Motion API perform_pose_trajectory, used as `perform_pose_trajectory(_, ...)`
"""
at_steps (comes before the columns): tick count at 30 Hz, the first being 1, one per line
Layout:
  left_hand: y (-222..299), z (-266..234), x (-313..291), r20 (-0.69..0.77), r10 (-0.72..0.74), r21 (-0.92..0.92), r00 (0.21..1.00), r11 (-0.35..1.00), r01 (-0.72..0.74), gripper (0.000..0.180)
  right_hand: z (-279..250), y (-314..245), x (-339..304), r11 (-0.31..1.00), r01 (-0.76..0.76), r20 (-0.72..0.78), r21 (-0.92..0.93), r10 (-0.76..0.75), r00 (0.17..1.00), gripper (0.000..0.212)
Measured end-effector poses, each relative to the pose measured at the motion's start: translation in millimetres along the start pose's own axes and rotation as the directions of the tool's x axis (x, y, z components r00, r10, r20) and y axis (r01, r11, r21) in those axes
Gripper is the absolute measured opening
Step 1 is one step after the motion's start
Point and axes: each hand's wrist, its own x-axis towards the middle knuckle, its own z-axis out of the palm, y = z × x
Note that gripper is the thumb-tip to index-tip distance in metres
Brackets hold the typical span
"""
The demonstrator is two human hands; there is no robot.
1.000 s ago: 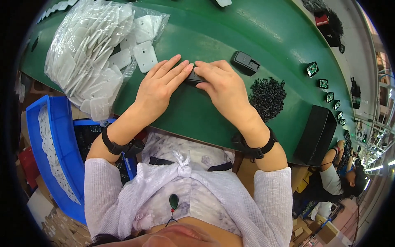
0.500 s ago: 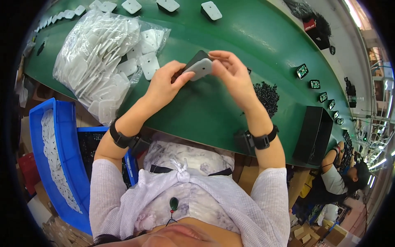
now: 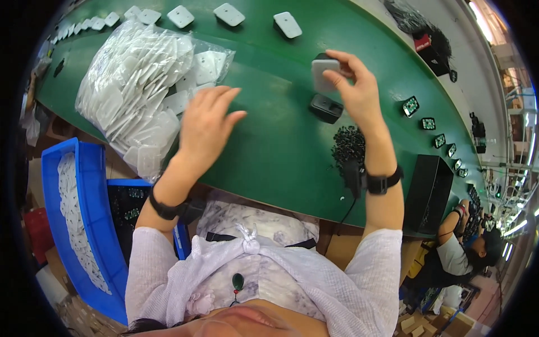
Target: The person picks up a white plastic cover and a black screw, inserts the screw into the cover, and places the assembly onto a black electronic component. They then press the cover onto the component by hand and set the completed unit onto the green workbench.
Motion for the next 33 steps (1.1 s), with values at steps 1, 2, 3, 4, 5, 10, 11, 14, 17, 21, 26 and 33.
perform_pose_trajectory(1,-7,-6,-2,0.030,0.008,0.086,1.000,0.996,-0.010,0.036,-17,16,12,0.987,0.005,0.033,-0.158,0.000,0.999,0.035)
perform_pose_trajectory(2,-17,-11,-9,0.084,-0.005,0.142,0.996,0.990,-0.007,0.034,-22,23,22,0.987,-0.001,0.022,-0.163,0.004,1.000,0.035)
perform_pose_trajectory(3,-25,-15,-17,0.111,0.004,0.242,0.994,0.970,-0.031,0.035,-27,28,31,0.987,-0.092,0.020,-0.133,0.095,0.995,0.034)
perform_pose_trajectory(4,-31,-18,-20,0.137,0.017,0.337,0.990,0.939,-0.063,0.037,-32,34,38,0.978,-0.183,0.015,-0.104,0.185,0.983,0.033)
perform_pose_trajectory(5,-33,-16,-20,0.138,0.034,0.328,0.990,0.941,-0.078,0.037,-40,45,47,0.976,-0.189,-0.003,-0.108,0.190,0.982,0.033)
perform_pose_trajectory(10,-40,-6,-17,0.117,-0.012,0.429,0.993,0.902,-0.039,0.036,-60,86,68,0.900,-0.372,0.234,-0.226,0.421,0.876,0.033)
perform_pose_trajectory(11,-40,-6,-15,0.117,-0.005,0.428,0.993,0.903,-0.046,0.036,-63,92,71,0.900,-0.374,0.228,-0.225,0.421,0.878,0.033)
perform_pose_trajectory(14,-35,-7,-14,0.100,-0.018,0.395,0.995,0.918,-0.023,0.033,-70,104,75,0.883,-0.389,0.229,-0.263,0.449,0.864,0.035)
perform_pose_trajectory(17,-30,-7,-12,0.053,-0.025,0.294,0.998,0.956,0.008,0.030,-70,106,76,0.866,-0.457,0.280,-0.202,0.498,0.821,0.036)
perform_pose_trajectory(21,-16,-8,-4,-0.058,0.011,-0.056,0.998,0.998,-0.014,0.025,-77,101,59,0.892,-0.315,0.098,-0.324,0.363,0.927,0.034)
perform_pose_trajectory(26,2,-3,-11,0.112,-0.326,-0.764,0.939,0.575,0.291,0.017,-79,46,5,0.818,-0.129,0.029,-0.561,0.175,0.984,0.026)
perform_pose_trajectory(33,26,5,2,0.305,-0.237,-0.753,0.922,0.533,0.386,0.017,-66,48,-84,0.681,-0.169,-0.014,-0.713,0.227,0.974,0.016)
